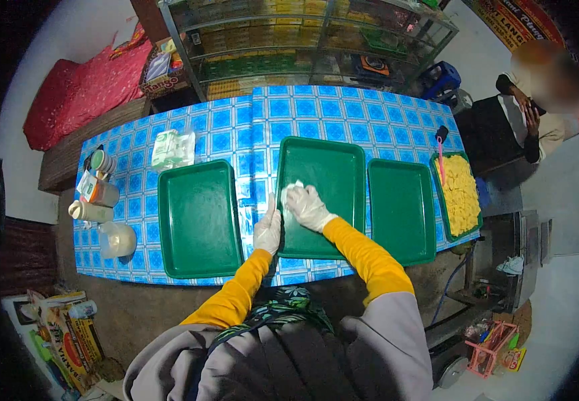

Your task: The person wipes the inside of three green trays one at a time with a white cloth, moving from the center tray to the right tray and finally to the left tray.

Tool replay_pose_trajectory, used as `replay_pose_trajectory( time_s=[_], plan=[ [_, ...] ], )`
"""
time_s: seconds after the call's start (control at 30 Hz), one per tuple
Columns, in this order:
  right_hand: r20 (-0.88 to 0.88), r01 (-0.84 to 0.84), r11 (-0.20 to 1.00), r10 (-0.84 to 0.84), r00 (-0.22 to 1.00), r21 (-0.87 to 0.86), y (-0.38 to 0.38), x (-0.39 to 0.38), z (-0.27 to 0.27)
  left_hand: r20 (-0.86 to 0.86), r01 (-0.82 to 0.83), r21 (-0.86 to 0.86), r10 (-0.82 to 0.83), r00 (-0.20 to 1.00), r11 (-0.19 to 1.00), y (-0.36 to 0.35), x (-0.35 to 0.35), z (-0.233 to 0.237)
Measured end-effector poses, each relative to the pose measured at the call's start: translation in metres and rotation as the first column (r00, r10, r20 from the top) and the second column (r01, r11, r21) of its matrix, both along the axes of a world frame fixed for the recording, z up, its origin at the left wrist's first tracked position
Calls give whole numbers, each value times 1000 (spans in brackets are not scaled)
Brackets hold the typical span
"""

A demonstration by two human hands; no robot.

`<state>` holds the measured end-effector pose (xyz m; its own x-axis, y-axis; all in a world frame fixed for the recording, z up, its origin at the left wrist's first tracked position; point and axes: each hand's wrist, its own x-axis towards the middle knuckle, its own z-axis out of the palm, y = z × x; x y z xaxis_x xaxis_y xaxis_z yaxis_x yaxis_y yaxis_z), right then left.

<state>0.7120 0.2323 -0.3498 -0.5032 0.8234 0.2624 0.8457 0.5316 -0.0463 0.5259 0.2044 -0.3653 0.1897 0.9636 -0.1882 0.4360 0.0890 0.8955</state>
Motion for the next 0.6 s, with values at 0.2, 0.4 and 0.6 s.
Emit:
replay_pose_trajectory(
  time_s=[0.2,0.4,0.6],
  plan=[
    [91,112,992,-116,989,53,72,18,-18,-182,41,7,-39,982,999,-3,7,22],
    [275,283,958,-260,925,-46,101,6,1,-236,85,-23,-88,968,996,0,8,31],
    [287,259,966,-246,926,-7,126,-4,-9,-272,63,-14,-65,960,998,-2,11,28]
  ],
)
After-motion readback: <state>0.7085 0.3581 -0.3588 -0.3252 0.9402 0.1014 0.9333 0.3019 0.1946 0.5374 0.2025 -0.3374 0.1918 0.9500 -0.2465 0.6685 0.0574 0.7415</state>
